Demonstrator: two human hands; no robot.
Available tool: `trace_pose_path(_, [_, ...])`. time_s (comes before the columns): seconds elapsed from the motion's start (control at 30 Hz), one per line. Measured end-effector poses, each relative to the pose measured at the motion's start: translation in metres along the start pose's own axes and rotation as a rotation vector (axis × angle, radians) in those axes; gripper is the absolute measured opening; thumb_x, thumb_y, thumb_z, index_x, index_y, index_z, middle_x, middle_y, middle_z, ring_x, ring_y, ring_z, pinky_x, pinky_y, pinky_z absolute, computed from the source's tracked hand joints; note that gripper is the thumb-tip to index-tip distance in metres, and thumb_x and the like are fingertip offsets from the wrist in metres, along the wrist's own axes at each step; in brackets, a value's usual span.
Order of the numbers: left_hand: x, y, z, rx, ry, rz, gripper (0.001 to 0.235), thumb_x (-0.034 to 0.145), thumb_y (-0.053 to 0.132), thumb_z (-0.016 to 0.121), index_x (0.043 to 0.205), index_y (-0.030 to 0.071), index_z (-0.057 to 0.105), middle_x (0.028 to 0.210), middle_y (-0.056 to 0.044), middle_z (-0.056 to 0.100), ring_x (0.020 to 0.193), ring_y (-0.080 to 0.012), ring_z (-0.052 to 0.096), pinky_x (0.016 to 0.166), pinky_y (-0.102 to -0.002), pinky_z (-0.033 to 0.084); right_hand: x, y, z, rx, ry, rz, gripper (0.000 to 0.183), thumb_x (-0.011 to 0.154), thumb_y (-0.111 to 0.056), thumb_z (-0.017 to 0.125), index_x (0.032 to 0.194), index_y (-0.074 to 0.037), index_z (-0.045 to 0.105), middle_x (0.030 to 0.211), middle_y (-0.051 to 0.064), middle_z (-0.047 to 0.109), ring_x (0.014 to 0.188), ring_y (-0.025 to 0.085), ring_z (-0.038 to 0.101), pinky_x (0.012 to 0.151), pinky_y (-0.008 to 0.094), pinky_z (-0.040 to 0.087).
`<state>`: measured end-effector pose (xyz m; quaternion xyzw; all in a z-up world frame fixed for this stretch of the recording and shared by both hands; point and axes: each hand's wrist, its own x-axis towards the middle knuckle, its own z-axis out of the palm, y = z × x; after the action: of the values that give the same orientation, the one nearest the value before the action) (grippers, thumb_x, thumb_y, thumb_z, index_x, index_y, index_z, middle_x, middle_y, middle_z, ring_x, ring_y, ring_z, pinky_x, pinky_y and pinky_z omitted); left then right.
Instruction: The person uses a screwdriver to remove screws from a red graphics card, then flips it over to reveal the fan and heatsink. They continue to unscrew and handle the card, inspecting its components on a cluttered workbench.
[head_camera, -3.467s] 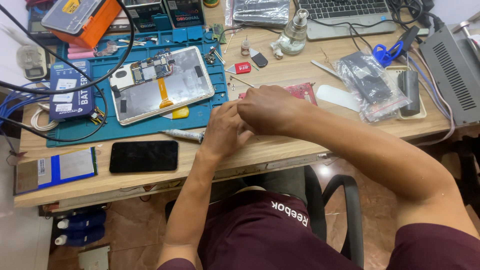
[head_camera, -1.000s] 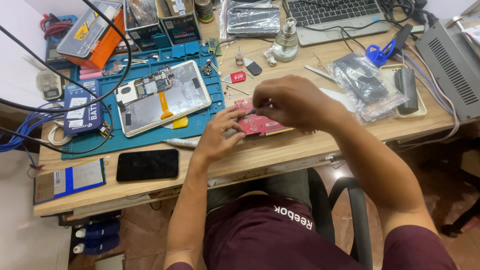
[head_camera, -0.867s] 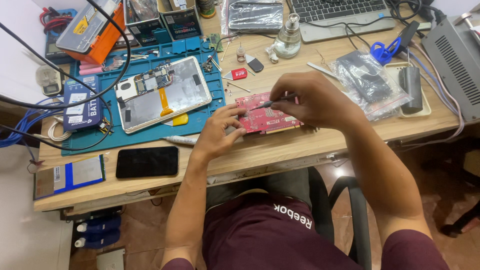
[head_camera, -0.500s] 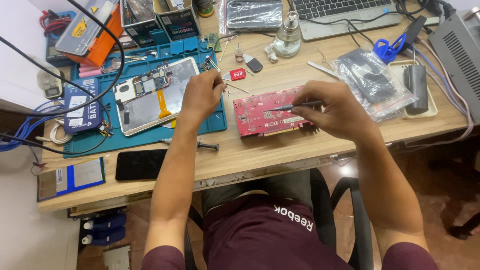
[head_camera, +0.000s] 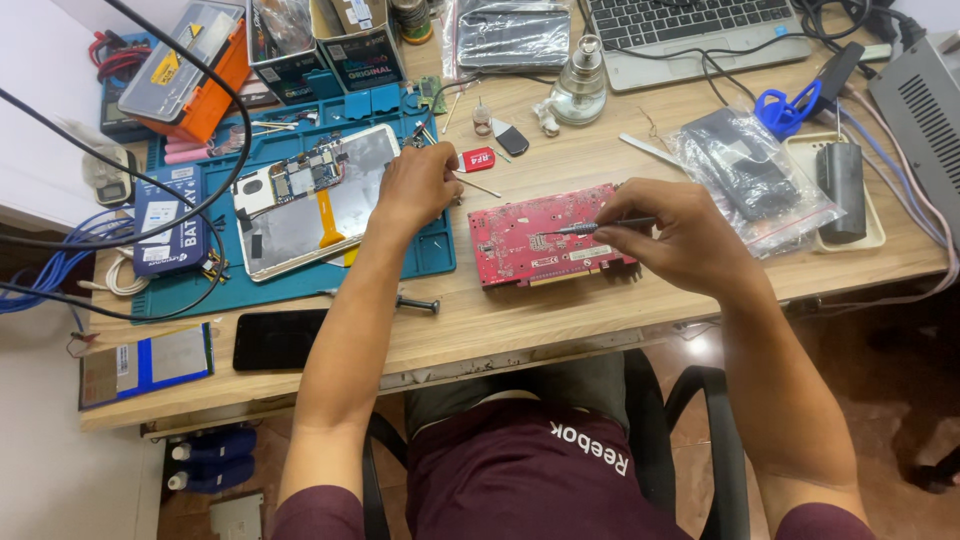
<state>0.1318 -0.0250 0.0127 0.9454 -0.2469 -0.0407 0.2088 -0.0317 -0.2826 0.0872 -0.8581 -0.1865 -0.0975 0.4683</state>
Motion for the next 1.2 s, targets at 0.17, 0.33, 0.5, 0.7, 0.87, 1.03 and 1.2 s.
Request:
trace_pose_path(0.17, [-0.016, -0.002, -0.006, -0.053, 0.113, 0.021, 0.017, 0.081, 0.012, 0.061, 0.098, 0.009, 0.064, 0.081, -0.008, 0.069, 0.078, -0.0314, 0.065, 0.069, -0.044, 0.051, 0.014, -0.009, 0.007, -0.05, -0.017, -0.028, 0.013, 0.075, -0.001, 0.069, 0.087, -0.005, 0.065, 0.071, 0.008, 0.065, 0.058, 0.019, 0.061, 0.051, 0.027, 0.046])
trace_pose_path(0.33, [-0.057, 0.025, -0.022, -0.185, 0.034, 0.129, 0.019, 0.082, 0.006, 0.056, 0.1, 0.004, 0.064, 0.083, -0.014, 0.068, 0.081, -0.0348, 0.064, 0.071, -0.044, 0.051, 0.039, -0.012, 0.027, -0.143, -0.078, -0.12, 0.015, 0.073, 0.001, 0.07, 0.087, -0.003, 0.065, 0.07, 0.011, 0.064, 0.059, 0.024, 0.062, 0.051, 0.029, 0.048])
trace_pose_path(0.5, [-0.077, 0.03, -0.032, -0.157, -0.222, 0.214, 0.094, 0.057, 0.062, 0.074, 0.123, 0.001, 0.046, 0.119, -0.018, 0.052, 0.118, -0.0338, 0.042, 0.093, -0.048, 0.034, 0.067, -0.017, 0.049, -0.43, -0.245, -0.074, 0.008, 0.08, -0.009, 0.065, 0.087, -0.005, 0.065, 0.07, 0.011, 0.066, 0.065, 0.031, 0.065, 0.056, 0.04, 0.05])
trace_pose_path(0.7, [-0.075, 0.015, -0.016, -0.181, -0.219, 0.201, 0.097, 0.05, 0.06, 0.079, 0.121, 0.003, 0.046, 0.114, -0.014, 0.055, 0.114, -0.0296, 0.044, 0.092, -0.045, 0.031, 0.086, -0.02, 0.064, -0.546, -0.343, 0.018, 0.007, 0.079, -0.015, 0.066, 0.084, -0.011, 0.068, 0.068, 0.006, 0.068, 0.067, 0.028, 0.067, 0.059, 0.039, 0.05])
trace_pose_path(0.87, [-0.071, 0.013, -0.013, -0.202, -0.256, 0.176, 0.104, 0.047, 0.063, 0.08, 0.124, 0.004, 0.042, 0.112, -0.011, 0.055, 0.111, -0.0254, 0.047, 0.089, -0.042, 0.034, 0.095, -0.011, 0.07, -0.544, -0.311, 0.012, 0.004, 0.077, -0.018, 0.066, 0.081, -0.016, 0.068, 0.065, 0.002, 0.066, 0.067, 0.025, 0.066, 0.06, 0.038, 0.05])
trace_pose_path(1.03, [-0.071, 0.014, -0.011, -0.227, -0.267, 0.178, 0.103, 0.048, 0.063, 0.079, 0.123, 0.003, 0.042, 0.111, -0.012, 0.055, 0.109, -0.0261, 0.047, 0.089, -0.043, 0.034, 0.1, -0.006, 0.077, -0.594, -0.341, 0.049, 0.006, 0.075, -0.021, 0.065, 0.079, -0.017, 0.067, 0.063, 0.0, 0.065, 0.065, 0.021, 0.065, 0.06, 0.036, 0.05])
trace_pose_path(1.2, [-0.072, 0.018, -0.019, -0.248, -0.275, 0.167, 0.1, 0.05, 0.057, 0.081, 0.123, 0.001, 0.042, 0.109, -0.013, 0.056, 0.109, -0.0267, 0.048, 0.09, -0.043, 0.034, 0.104, -0.008, 0.077, -0.591, -0.348, 0.06, 0.007, 0.076, -0.022, 0.063, 0.075, -0.016, 0.066, 0.061, 0.001, 0.064, 0.065, 0.022, 0.065, 0.059, 0.036, 0.05])
